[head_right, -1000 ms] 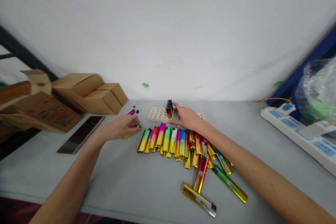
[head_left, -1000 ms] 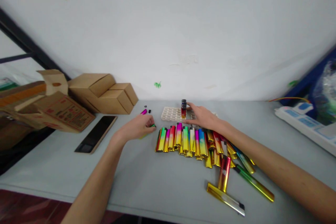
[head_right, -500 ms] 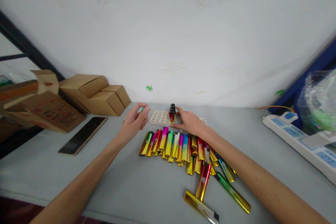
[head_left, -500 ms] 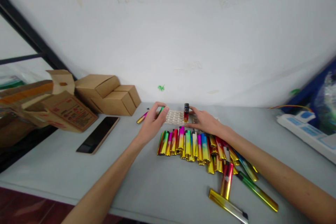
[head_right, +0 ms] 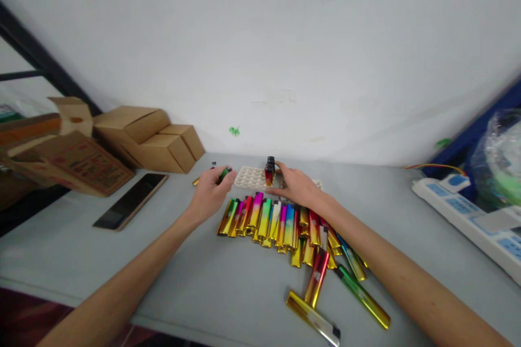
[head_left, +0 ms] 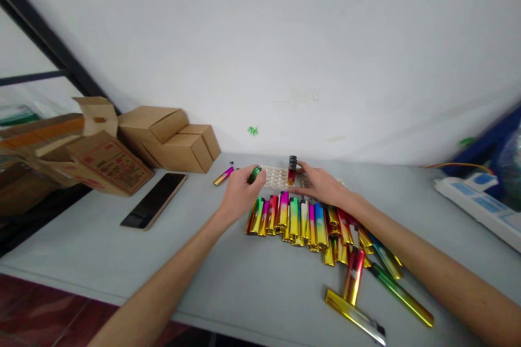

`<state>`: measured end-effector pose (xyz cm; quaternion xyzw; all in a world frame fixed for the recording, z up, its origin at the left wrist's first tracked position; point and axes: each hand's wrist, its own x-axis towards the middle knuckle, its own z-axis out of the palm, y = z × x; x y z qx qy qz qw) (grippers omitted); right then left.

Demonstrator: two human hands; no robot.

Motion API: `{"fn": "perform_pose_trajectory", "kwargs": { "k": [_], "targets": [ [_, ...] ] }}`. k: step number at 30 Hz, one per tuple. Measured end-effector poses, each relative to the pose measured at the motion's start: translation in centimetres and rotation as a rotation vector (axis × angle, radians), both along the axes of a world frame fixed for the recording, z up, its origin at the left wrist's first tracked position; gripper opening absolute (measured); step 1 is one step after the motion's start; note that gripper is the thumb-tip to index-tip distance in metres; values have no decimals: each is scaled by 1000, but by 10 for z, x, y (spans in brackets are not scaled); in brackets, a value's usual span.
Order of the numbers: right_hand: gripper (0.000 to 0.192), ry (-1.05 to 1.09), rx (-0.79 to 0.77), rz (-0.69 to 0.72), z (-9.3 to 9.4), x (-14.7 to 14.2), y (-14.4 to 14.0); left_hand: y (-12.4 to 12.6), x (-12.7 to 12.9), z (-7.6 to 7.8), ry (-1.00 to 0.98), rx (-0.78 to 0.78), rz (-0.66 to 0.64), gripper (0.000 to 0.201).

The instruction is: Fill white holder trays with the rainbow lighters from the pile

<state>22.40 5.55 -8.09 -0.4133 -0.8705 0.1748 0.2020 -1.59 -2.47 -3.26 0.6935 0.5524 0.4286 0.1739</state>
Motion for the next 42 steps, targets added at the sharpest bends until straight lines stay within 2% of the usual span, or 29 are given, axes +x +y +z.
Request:
{"fn": "perform_pose_trajectory", "kwargs": {
  "k": [4, 8, 14, 17, 27, 33, 42],
  "targets": [
    [85, -3, -4, 7, 2, 0, 0, -1, 0, 0, -6, -2, -10, 39],
    [84, -13, -7, 2, 4, 0, -1, -1, -1, -2, -78, -23, -76, 44],
    [85, -28, -26, -10, 8, -1, -4, 2, 3, -8, -378, -154, -262, 26],
    [84, -6, -13, 8, 6, -1, -3, 8, 9, -12, -387, -139, -315, 25],
    [89, 54, -17, 39, 3, 0, -1, 23, 16, -22, -334, -101, -186, 34],
    [89, 59, -6, 33, 2, -1, -1, 34, 21, -32, -309, -82, -178, 35],
    [84, 28, -7, 6, 5, -2, -4, 34, 28, -25, -182, -55, -205, 28]
  ]
}}
